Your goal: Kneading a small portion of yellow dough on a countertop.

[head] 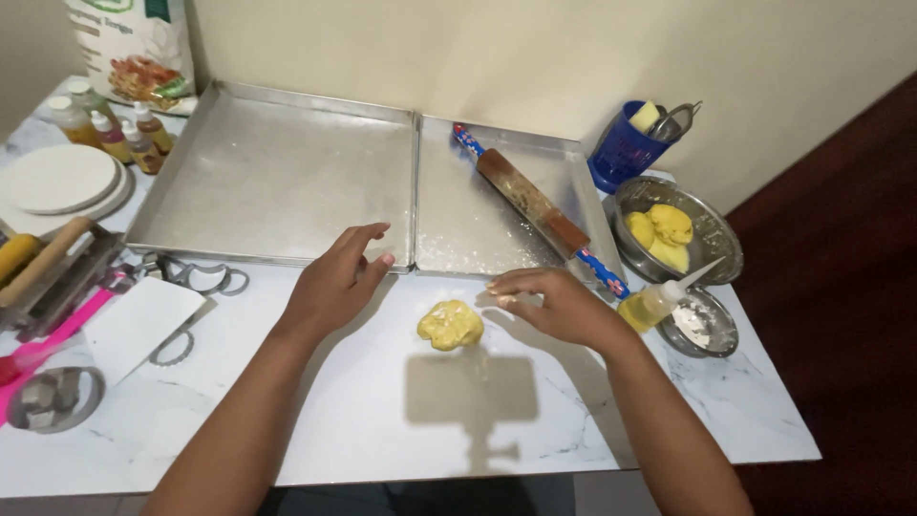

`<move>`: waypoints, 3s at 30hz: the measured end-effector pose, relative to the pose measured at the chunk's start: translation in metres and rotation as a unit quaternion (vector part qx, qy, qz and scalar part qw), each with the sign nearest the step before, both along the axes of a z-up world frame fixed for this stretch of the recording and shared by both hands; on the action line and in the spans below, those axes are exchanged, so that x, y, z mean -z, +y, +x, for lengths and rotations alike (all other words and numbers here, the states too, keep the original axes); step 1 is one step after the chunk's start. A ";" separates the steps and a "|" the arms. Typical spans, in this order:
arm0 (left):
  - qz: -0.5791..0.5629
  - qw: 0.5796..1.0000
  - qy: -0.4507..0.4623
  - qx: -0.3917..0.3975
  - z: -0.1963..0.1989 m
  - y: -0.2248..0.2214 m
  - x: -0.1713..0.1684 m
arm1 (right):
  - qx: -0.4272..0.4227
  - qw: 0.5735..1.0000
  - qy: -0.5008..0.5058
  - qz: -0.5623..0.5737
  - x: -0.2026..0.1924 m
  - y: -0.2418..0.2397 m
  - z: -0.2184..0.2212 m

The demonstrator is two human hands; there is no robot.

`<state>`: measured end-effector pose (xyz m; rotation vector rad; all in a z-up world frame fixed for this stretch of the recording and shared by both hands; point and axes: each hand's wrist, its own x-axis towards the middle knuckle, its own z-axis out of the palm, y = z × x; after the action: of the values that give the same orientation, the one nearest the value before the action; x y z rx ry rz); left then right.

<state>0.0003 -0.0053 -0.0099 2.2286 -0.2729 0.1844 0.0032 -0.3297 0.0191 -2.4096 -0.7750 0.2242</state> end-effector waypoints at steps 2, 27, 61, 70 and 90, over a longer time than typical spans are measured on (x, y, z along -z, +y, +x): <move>0.002 1.000 0.014 0.006 -0.003 -0.003 -0.002 | 0.008 1.000 -0.001 -0.009 -0.020 0.000 -0.015; 0.124 0.983 0.128 -0.051 0.000 -0.026 0.010 | 0.364 0.924 0.021 -0.120 0.064 -0.279 -0.007; 0.079 0.993 0.082 -0.034 -0.003 -0.021 0.000 | 0.370 0.919 -0.090 -0.100 0.071 -0.288 0.000; 0.106 0.984 0.132 -0.052 -0.003 -0.022 -0.003 | 0.485 0.872 0.003 0.064 0.066 -0.290 -0.005; 0.007 1.000 -0.027 0.003 -0.005 -0.007 0.000 | 0.345 0.937 0.025 0.041 -0.021 -0.145 -0.054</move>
<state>-0.0048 -0.0127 -0.0100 2.2387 -0.3099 0.2409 -0.0511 -0.4752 0.0402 -2.4221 0.1133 -0.0310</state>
